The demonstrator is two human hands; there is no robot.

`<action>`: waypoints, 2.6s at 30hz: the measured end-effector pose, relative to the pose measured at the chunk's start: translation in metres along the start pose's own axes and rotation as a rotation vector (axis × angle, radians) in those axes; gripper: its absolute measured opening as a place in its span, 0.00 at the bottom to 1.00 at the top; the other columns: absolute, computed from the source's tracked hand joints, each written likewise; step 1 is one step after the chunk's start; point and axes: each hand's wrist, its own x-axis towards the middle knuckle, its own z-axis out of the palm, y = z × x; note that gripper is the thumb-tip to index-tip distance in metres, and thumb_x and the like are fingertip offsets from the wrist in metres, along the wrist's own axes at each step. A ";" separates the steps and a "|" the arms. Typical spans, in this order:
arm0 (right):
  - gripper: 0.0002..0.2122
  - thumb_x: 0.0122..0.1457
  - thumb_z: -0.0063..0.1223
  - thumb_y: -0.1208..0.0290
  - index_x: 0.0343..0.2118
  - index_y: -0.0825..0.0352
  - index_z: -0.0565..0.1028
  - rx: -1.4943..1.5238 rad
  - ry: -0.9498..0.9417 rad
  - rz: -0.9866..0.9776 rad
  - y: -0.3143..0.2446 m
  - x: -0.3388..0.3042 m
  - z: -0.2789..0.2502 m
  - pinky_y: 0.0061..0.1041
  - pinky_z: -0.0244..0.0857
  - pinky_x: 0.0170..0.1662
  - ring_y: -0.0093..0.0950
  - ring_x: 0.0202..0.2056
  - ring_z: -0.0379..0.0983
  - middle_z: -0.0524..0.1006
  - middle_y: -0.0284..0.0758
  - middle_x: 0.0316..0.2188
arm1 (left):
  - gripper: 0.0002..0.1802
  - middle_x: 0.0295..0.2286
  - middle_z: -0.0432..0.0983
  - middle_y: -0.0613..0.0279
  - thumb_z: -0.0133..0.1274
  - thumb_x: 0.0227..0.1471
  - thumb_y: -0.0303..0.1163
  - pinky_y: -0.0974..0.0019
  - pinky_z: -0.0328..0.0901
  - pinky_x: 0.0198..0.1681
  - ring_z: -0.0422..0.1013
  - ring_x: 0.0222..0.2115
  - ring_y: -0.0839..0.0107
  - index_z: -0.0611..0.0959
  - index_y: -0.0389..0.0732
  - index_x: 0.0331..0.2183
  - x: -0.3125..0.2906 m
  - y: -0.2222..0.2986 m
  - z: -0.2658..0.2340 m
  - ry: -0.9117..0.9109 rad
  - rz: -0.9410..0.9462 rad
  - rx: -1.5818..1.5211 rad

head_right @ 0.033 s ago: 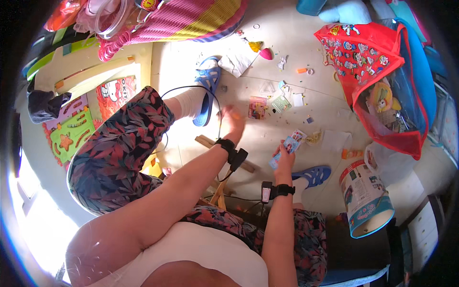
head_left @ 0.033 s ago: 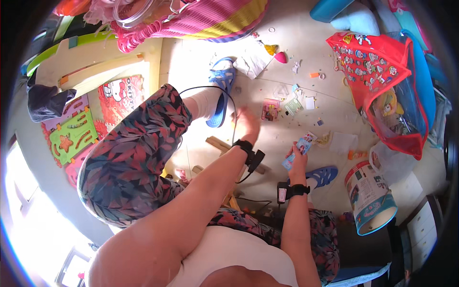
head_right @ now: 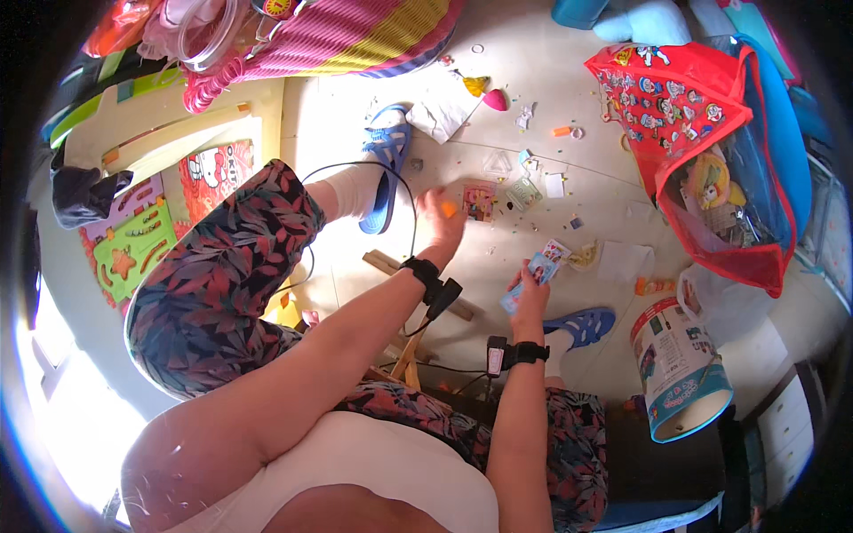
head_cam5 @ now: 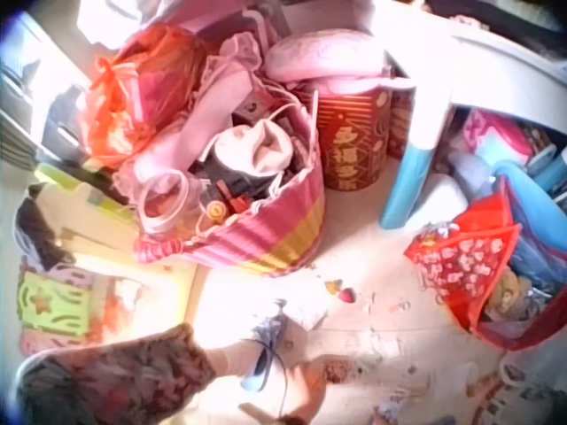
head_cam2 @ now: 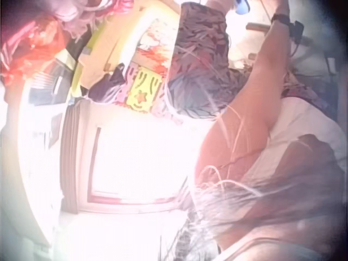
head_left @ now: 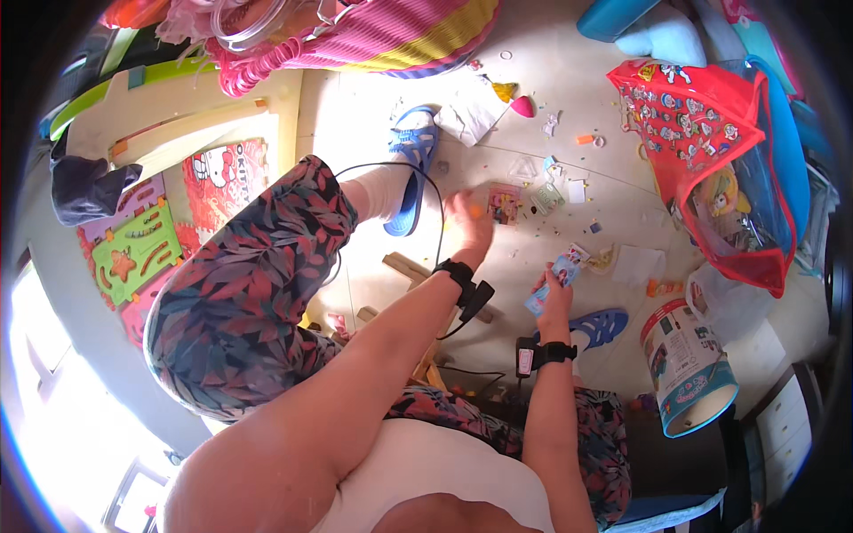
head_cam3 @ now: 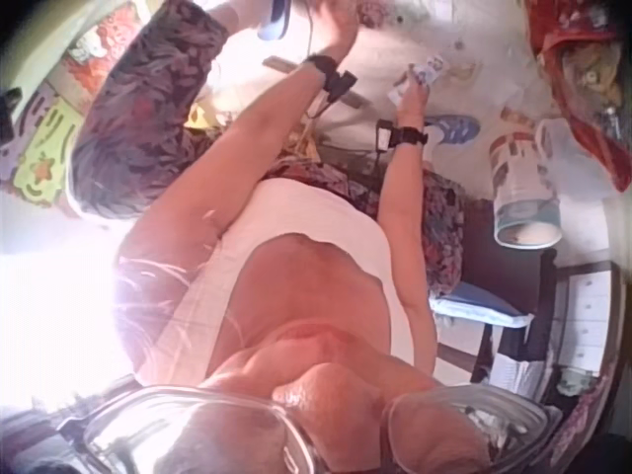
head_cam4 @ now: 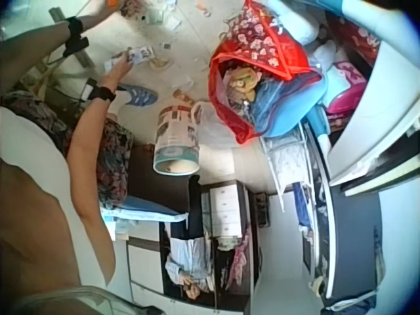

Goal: The person picks up toy pieces, stickers, and cards from the floor, place them into a red bag, and سپس puts plush toys into a pink basket and a blue bin.

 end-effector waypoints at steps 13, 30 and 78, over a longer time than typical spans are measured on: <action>0.06 0.58 0.50 0.70 0.36 0.63 0.72 -0.043 0.135 -0.058 -0.043 -0.008 -0.034 0.22 0.59 0.23 0.20 0.19 0.65 0.69 0.27 0.20 | 0.34 0.52 0.59 0.43 0.54 0.42 0.26 0.55 0.56 0.54 0.58 0.52 0.49 0.64 0.40 0.53 0.032 0.090 -0.120 -0.339 0.249 -0.770; 0.04 0.58 0.50 0.71 0.36 0.62 0.72 0.099 0.157 -0.145 -0.065 0.005 -0.036 0.20 0.61 0.23 0.18 0.22 0.66 0.72 0.27 0.23 | 0.14 0.35 0.71 0.54 0.52 0.44 0.24 0.58 0.66 0.43 0.68 0.39 0.54 0.77 0.41 0.38 0.112 0.176 -0.114 0.060 0.770 -0.776; 0.07 0.57 0.51 0.74 0.38 0.66 0.72 0.338 0.181 -0.250 -0.118 0.015 -0.053 0.23 0.61 0.26 0.19 0.23 0.63 0.67 0.27 0.22 | 0.05 0.23 0.76 0.54 0.55 0.44 0.27 0.58 0.68 0.31 0.74 0.26 0.56 0.77 0.40 0.27 0.199 0.194 -0.115 0.252 0.527 -0.821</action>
